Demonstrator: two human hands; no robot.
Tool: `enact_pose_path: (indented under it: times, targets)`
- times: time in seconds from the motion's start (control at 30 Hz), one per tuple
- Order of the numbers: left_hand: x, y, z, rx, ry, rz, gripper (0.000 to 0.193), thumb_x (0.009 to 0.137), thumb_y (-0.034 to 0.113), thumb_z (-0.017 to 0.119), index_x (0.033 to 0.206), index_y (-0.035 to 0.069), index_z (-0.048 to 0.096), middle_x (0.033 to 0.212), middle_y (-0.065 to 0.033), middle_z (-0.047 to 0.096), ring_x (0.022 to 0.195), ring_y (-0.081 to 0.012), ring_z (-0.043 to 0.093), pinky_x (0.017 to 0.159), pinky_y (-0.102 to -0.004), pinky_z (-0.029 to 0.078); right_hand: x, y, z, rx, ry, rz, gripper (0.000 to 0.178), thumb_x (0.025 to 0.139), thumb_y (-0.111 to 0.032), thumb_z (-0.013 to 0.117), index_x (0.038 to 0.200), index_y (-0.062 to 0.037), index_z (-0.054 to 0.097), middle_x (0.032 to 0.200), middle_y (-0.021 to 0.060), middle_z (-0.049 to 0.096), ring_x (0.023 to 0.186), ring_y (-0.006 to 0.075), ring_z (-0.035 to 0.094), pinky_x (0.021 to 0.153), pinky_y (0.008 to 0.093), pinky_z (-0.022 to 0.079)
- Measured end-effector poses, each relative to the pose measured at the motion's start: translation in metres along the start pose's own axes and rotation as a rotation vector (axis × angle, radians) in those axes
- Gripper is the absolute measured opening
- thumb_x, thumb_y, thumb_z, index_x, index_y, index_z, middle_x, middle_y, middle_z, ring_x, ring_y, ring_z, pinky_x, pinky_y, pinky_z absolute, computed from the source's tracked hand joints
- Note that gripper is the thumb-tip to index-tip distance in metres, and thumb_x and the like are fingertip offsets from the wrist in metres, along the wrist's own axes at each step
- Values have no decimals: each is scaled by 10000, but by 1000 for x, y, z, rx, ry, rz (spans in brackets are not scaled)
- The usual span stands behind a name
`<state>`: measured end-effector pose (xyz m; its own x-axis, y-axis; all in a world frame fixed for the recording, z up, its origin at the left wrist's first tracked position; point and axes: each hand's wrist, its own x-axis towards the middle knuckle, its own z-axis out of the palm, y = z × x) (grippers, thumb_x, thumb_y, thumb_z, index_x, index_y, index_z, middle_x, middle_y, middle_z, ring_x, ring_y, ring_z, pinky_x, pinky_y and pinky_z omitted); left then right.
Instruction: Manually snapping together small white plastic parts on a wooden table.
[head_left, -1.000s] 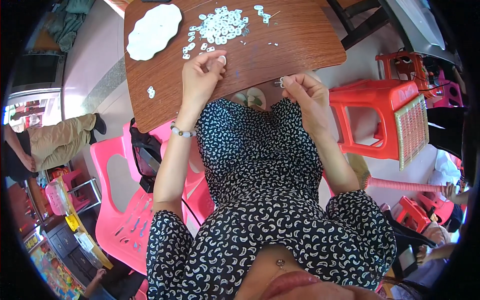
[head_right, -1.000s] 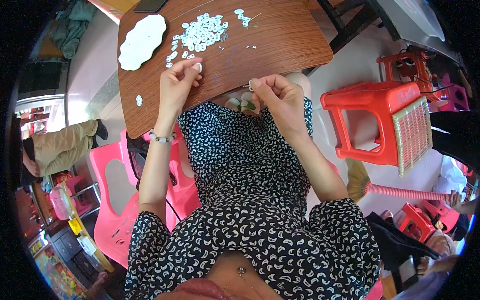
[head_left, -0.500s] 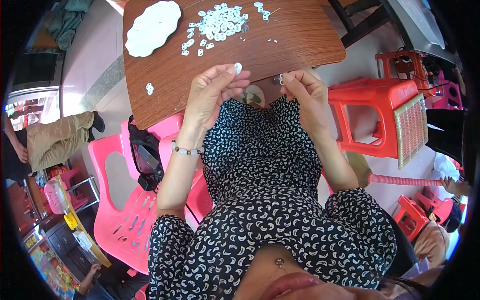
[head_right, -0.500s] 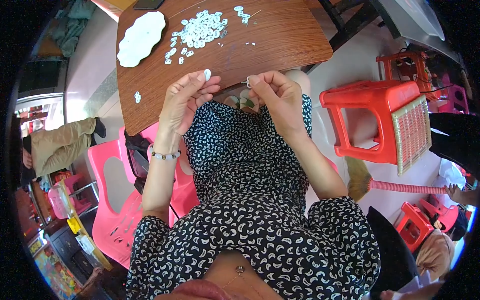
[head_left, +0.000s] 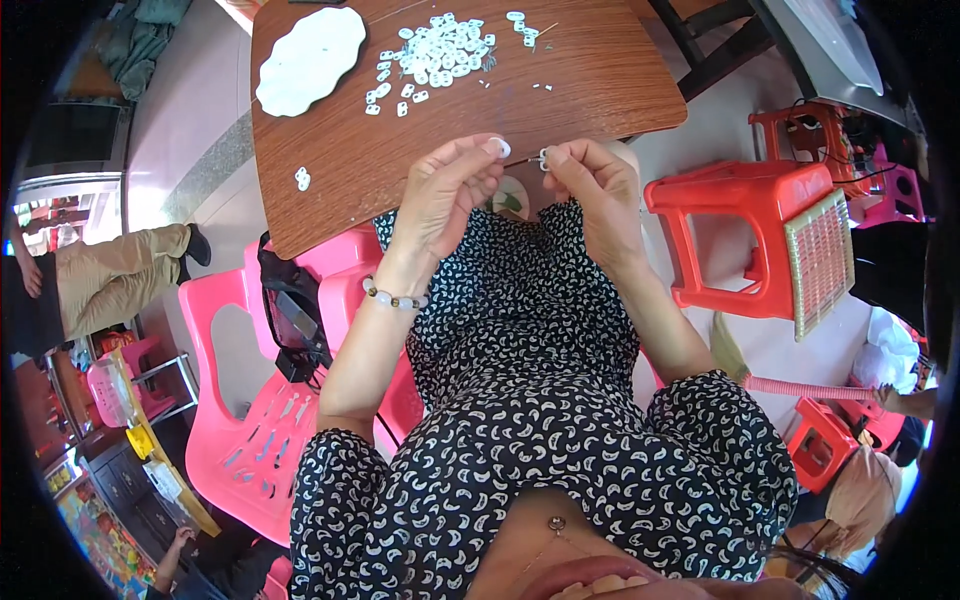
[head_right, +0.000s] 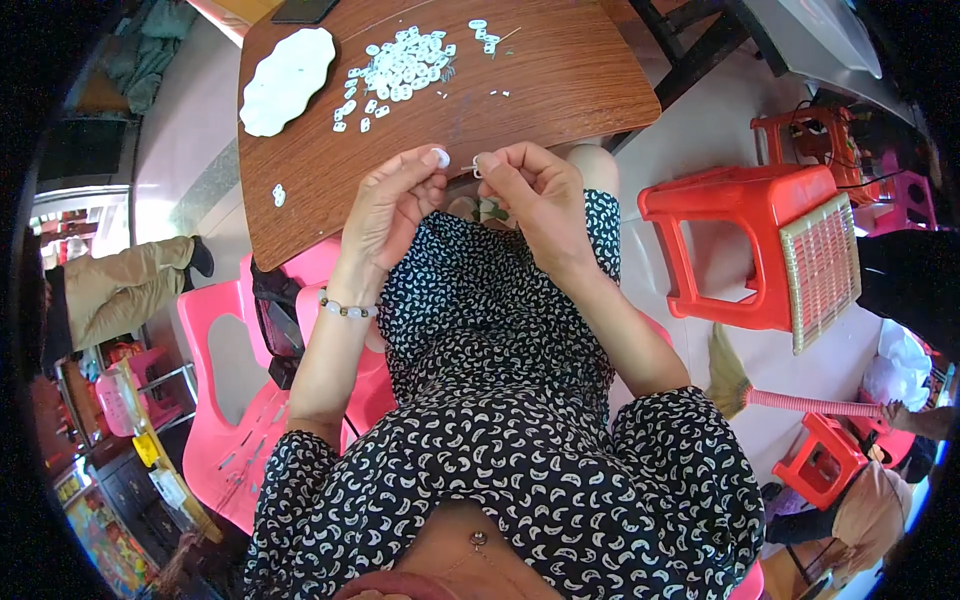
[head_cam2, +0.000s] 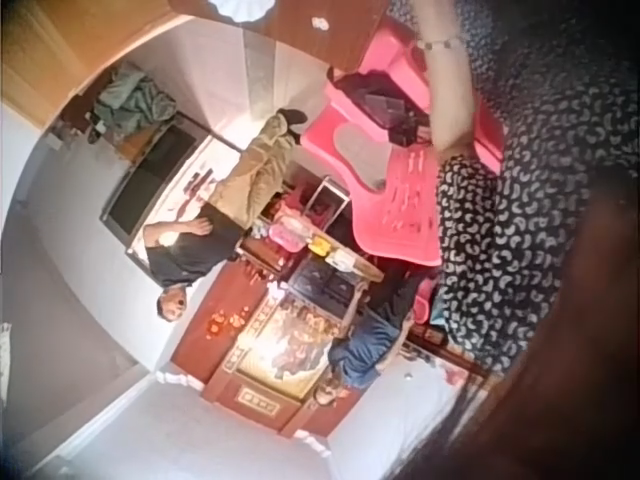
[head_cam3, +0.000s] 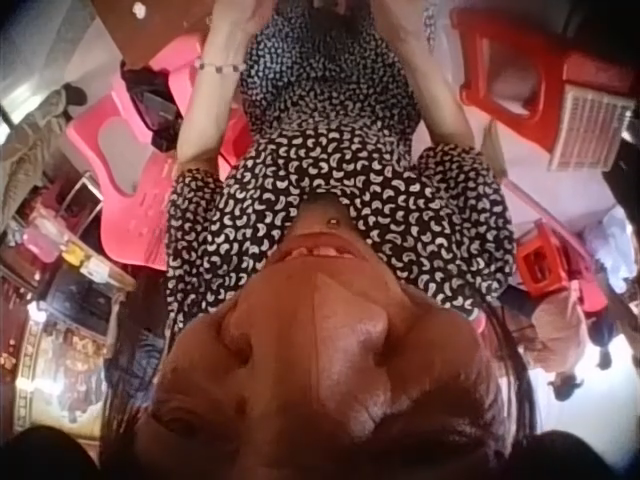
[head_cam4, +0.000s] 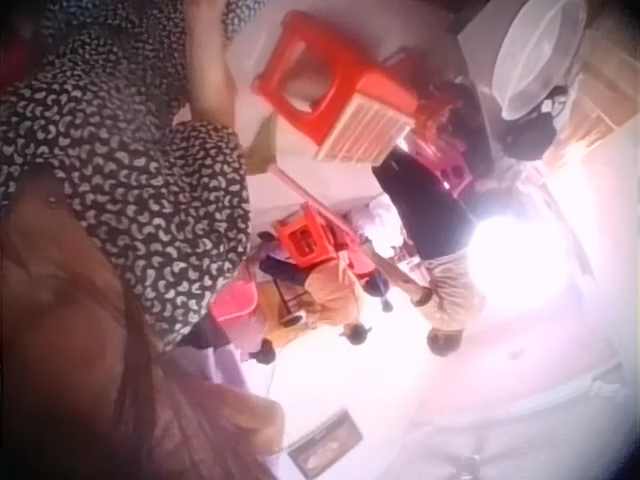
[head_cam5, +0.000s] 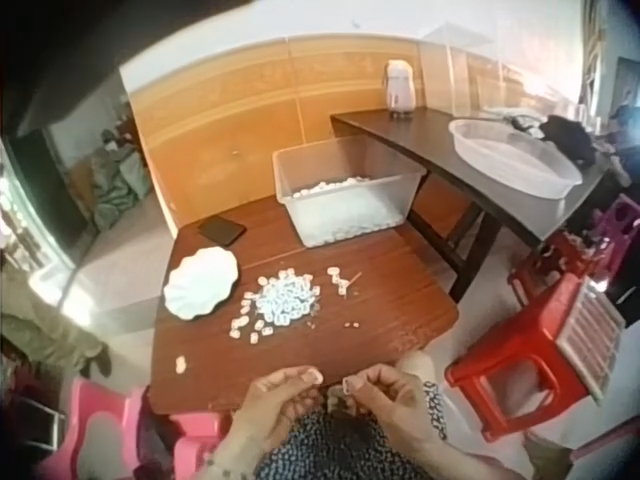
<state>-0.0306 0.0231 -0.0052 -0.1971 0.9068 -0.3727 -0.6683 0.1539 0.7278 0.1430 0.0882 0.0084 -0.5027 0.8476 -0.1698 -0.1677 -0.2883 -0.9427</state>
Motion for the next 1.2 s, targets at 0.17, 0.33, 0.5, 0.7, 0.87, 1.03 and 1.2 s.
enact_pose_path:
  times: [0.17, 0.33, 0.5, 0.7, 0.87, 1.03, 1.2]
  targets:
    - [-7, -12, 9, -120, 0, 11, 182, 904, 127, 639, 1058, 37, 601, 1013, -132, 660, 909, -206, 666, 794, -296, 563, -2, 3, -1, 11, 16, -44, 171, 894, -215, 663, 866, -51, 623, 713, -26, 614, 584, 6, 494, 499, 161, 365]
    - [-8, -21, 6, -210, 14, -6, 226, 914, 135, 631, 1102, 17, 589, 1009, -121, 658, 864, -159, 654, 760, -254, 554, -7, 3, -4, 17, 13, -47, 167, 897, -207, 659, 852, -52, 617, 722, -23, 618, 594, 6, 500, 507, 161, 367]
    - [-13, -28, 0, -263, -22, -63, 256, 911, 154, 636, 1111, -7, 619, 989, -96, 663, 841, -138, 645, 751, -230, 546, -11, 1, -5, -10, -16, -43, 151, 932, -180, 610, 921, -32, 641, 773, -9, 626, 699, 42, 553, 646, 189, 425]
    - [-17, -29, 7, -188, -2, 1, 272, 913, 149, 634, 1124, -22, 625, 981, -91, 671, 852, -142, 648, 750, -237, 543, -10, 1, -1, -71, 58, -144, 150, 913, -148, 632, 891, -1, 618, 757, 4, 635, 632, 23, 554, 548, 170, 443]
    - [-23, -27, 13, -85, 8, 51, 247, 913, 121, 627, 1100, -41, 633, 979, -95, 683, 831, -140, 655, 748, -246, 546, -11, 7, 0, -105, 46, -148, 151, 912, -140, 634, 911, 11, 641, 755, 6, 633, 622, 24, 551, 543, 165, 439]
    - [-27, -24, 19, -90, 13, 40, 238, 908, 102, 630, 1092, -49, 629, 976, -107, 684, 820, -146, 660, 748, -254, 556, -12, 9, 1, -93, 57, -142, 142, 910, -133, 635, 897, 8, 639, 750, 4, 631, 619, 22, 547, 541, 164, 436]
    - [-28, -24, 20, -114, 31, 22, 220, 904, 93, 633, 1071, -50, 626, 975, -117, 684, 822, -153, 662, 756, -264, 562, -13, 9, 2, -70, 55, -139, 155, 916, -136, 632, 876, 11, 610, 757, 8, 643, 623, 21, 544, 552, 166, 436]
